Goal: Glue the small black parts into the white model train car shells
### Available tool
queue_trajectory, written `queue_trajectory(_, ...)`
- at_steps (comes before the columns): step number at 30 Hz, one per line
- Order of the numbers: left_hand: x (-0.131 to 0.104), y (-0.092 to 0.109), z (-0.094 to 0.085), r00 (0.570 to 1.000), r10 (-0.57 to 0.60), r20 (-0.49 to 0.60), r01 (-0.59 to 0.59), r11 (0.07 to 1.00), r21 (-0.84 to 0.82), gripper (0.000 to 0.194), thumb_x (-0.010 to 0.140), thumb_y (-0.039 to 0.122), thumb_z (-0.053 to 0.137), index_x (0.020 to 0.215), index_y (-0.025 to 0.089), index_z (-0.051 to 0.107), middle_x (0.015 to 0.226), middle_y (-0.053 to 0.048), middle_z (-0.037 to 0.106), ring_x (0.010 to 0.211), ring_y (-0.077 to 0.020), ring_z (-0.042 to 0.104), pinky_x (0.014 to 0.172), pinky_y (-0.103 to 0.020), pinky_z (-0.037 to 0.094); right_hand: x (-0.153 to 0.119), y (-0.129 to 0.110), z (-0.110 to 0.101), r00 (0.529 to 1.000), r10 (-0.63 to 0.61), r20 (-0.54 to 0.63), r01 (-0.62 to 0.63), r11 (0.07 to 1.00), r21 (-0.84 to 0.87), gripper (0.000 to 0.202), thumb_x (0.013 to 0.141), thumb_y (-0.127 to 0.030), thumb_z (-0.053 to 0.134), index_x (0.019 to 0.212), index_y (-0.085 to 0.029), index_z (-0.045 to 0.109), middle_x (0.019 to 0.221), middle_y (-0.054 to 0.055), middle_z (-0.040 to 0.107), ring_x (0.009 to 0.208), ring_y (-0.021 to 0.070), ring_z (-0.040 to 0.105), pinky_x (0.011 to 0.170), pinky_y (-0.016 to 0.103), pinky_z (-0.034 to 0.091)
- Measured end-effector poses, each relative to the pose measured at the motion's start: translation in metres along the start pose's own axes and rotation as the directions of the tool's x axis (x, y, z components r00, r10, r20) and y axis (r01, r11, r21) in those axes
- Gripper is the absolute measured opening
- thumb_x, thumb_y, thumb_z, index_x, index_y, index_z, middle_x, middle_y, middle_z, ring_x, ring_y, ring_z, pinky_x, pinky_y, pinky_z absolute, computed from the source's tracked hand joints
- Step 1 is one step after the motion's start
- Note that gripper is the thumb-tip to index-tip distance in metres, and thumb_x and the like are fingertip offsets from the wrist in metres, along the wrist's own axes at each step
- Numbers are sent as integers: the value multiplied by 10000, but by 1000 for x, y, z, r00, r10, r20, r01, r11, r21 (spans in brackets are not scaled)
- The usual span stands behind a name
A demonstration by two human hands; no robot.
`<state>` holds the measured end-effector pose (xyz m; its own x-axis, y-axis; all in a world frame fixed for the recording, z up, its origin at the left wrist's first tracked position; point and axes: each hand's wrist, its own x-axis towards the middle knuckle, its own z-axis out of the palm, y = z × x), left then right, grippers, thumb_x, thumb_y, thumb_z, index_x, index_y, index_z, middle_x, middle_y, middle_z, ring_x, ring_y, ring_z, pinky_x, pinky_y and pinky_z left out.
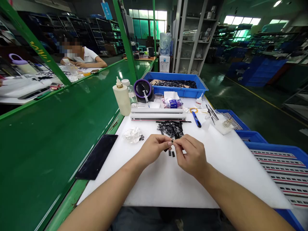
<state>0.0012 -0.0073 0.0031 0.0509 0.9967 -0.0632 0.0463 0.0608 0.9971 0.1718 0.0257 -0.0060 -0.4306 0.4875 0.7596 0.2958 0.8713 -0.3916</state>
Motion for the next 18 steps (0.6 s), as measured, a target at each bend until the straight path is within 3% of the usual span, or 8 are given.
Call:
queue_trajectory(5, 4, -5, -1, 998, -24, 58, 29, 996, -87, 157, 758, 292, 695, 786, 146, 745, 689, -20, 634, 708, -153, 552, 731, -306, 433, 1, 2, 2, 994, -44, 104, 54, 994, -92, 169, 870, -112, 509, 792, -200, 630, 688, 48, 605, 621, 166, 527, 551, 306, 376)
queue_trajectory(7, 4, -6, -2, 998, -19, 57, 26, 993, -115, 157, 760, 295, 703, 791, 147, 743, 698, -19, 636, 715, -150, 555, 743, -304, 432, 3, 2, 1, 995, 51, 81, -52, 999, 7, 162, 869, -140, 521, 760, -196, 628, 685, 42, 594, 617, 159, 515, 559, 303, 375)
queue_trajectory(9, 3, -7, -2, 999, -27, 46, 33, 991, -131, 174, 752, 311, 724, 810, 149, 747, 706, -23, 647, 721, -151, 564, 747, -303, 436, 6, 6, 1, 954, 286, 88, -299, 924, 239, 138, 861, -211, 557, 739, -196, 618, 664, 26, 571, 594, 148, 499, 556, 293, 384)
queue_trajectory(12, 3, -6, -4, 999, -28, 38, 33, 987, -160, 235, 729, 356, 754, 848, 153, 757, 716, -40, 666, 731, -164, 581, 735, -306, 449, 11, 14, 5, 733, 611, 298, -638, 466, 613, 184, 785, -355, 647, 720, -196, 581, 567, -27, 481, 504, 117, 423, 493, 264, 360)
queue_trajectory(14, 3, -5, -4, 1000, -21, 22, 24, 984, -179, 271, 711, 383, 769, 852, 152, 760, 722, -49, 670, 731, -167, 586, 721, -303, 454, 13, 19, 7, 615, 648, 449, -693, 171, 700, 245, 713, -389, 700, 715, -194, 553, 546, -53, 425, 481, 96, 368, 467, 241, 324)
queue_trajectory(15, 4, -5, -5, 1000, -21, 6, 22, 983, -181, 282, 704, 391, 772, 851, 150, 761, 726, -51, 670, 728, -167, 587, 712, -301, 455, 14, 20, 8, 591, 648, 480, -697, 113, 708, 258, 697, -391, 711, 714, -194, 545, 546, -57, 410, 481, 92, 352, 463, 236, 313)
queue_trajectory(16, 4, -4, -5, 1000, -25, -8, 23, 984, -175, 289, 701, 396, 772, 851, 149, 760, 726, -50, 669, 723, -166, 588, 705, -300, 455, 14, 20, 7, 596, 648, 474, -700, 131, 702, 252, 704, -388, 707, 717, -194, 548, 547, -57, 408, 483, 92, 348, 464, 236, 308)
queue_trajectory(18, 4, -3, -4, 999, -30, -19, 28, 991, -127, 280, 714, 394, 755, 849, 149, 755, 722, -45, 668, 719, -166, 589, 703, -300, 454, 13, 19, 4, 703, 616, 355, -663, 390, 639, 191, 764, -360, 668, 728, -195, 579, 567, -36, 448, 509, 111, 384, 488, 255, 331)
